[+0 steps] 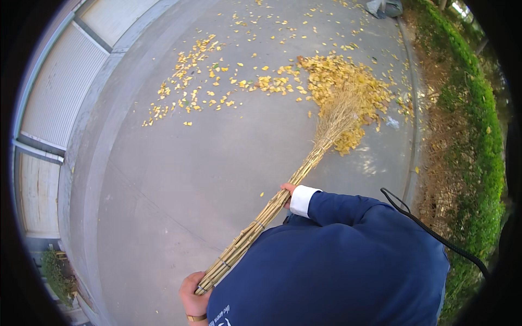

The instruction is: The person sweeps scattered yellow leaves on a paved driveway into a pile using a traditional straw broom. They then use a dustpan to scoop the leaves and transfer them into a white plastic bag.

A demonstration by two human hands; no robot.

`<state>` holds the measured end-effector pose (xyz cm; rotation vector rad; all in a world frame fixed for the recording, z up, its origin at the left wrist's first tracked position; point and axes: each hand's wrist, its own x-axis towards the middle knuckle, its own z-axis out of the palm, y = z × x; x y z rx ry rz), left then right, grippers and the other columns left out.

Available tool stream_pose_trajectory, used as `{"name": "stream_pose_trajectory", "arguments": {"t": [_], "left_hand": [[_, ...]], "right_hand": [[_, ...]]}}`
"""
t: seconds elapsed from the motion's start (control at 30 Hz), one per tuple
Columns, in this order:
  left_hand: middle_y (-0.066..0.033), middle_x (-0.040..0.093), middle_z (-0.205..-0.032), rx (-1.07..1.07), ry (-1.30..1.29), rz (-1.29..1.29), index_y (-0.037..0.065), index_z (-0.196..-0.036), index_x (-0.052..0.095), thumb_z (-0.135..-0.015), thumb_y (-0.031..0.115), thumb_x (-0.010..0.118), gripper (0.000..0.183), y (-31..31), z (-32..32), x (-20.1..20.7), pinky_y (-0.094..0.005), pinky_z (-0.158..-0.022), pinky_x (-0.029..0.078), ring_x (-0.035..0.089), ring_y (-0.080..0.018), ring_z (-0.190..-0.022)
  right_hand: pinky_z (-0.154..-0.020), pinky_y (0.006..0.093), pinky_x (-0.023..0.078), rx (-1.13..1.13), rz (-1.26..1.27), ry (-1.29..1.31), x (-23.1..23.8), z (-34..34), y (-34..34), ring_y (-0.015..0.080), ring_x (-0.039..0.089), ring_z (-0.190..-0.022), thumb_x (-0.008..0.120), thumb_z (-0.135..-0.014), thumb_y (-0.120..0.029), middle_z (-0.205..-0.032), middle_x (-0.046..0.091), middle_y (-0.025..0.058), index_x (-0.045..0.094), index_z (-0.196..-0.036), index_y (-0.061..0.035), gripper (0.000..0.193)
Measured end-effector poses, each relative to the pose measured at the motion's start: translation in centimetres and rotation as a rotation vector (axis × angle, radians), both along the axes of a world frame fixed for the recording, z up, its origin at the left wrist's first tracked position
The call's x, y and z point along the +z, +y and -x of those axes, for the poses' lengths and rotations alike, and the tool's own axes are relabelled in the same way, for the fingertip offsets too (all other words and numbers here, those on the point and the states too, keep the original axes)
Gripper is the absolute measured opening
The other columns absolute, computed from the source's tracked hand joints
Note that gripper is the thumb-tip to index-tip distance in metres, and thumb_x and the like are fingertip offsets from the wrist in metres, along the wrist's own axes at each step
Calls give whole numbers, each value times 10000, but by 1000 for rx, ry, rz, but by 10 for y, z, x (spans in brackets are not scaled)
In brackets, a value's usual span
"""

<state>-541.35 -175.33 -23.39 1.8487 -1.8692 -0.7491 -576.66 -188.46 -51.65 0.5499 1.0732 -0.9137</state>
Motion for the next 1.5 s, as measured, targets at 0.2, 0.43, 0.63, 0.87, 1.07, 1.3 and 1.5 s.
{"name": "stream_pose_trajectory", "arguments": {"t": [0.2, 0.43, 0.63, 0.87, 1.07, 1.3, 1.5], "left_hand": [[-163, 681, -1003, 150, -209, 24, 29, -1088, 675, -749, 85, 751, 351, -9, -47, 57, -360, -841, 508, 649, -274, -930], [-163, 677, -1010, 493, -376, 105, 53, -1064, 683, -739, 65, 746, 331, -10, -104, 55, -393, -832, 514, 650, -313, -935], [-167, 675, -974, 607, -513, 75, 59, -1031, 685, -652, 91, 757, 387, -135, -196, 14, -398, -766, 532, 655, -339, -855], [-124, 685, -839, 277, -407, 7, 67, -1012, 688, -561, 141, 785, 468, -342, -314, -29, -385, -638, 543, 665, -308, -703], [-94, 704, -858, -215, -83, -33, 122, -1001, 703, -608, 154, 777, 402, -496, -331, -86, -361, -660, 549, 678, -277, -733], [-25, 695, -952, -370, -59, 259, 147, -1005, 699, -636, 95, 753, 377, -633, -369, -99, -342, -640, 536, 647, -240, -741], [-72, 669, -999, -124, -260, 294, 127, -995, 696, -596, 52, 757, 411, -666, -499, -60, -372, -689, 525, 629, -279, -802]], "right_hand": [[-928, 463, 512, 221, 135, -279, 30, -90, -84, 289, 635, -929, 613, -888, -200, -942, 632, 114, 531, -981, -23, 216], [-895, 445, 537, 606, 237, -356, 21, -308, -205, 304, 649, -946, 622, -883, -155, -954, 641, 141, 525, -979, -23, 190], [-722, 367, 543, 1021, 469, -23, -21, -530, -337, 233, 634, -763, 657, -859, -316, -813, 629, 83, 579, -900, -94, 239], [-738, 394, 558, 866, 457, 172, -85, -551, -463, 236, 645, -805, 619, -879, -330, -880, 635, 79, 586, -993, -66, 290], [-741, 422, 526, 459, 110, 482, -99, -380, -490, 275, 636, -812, 575, -885, -276, -860, 634, 115, 564, -978, -65, 231], [-733, 481, 571, -172, 67, 435, -72, -346, -586, 322, 646, -749, 532, -896, -237, -817, 621, 133, 535, -962, -39, 209], [-792, 538, 568, 88, 198, 90, -60, -530, -707, 346, 663, -855, 579, -912, -193, -898, 647, 146, 511, -957, -46, 167]]}}
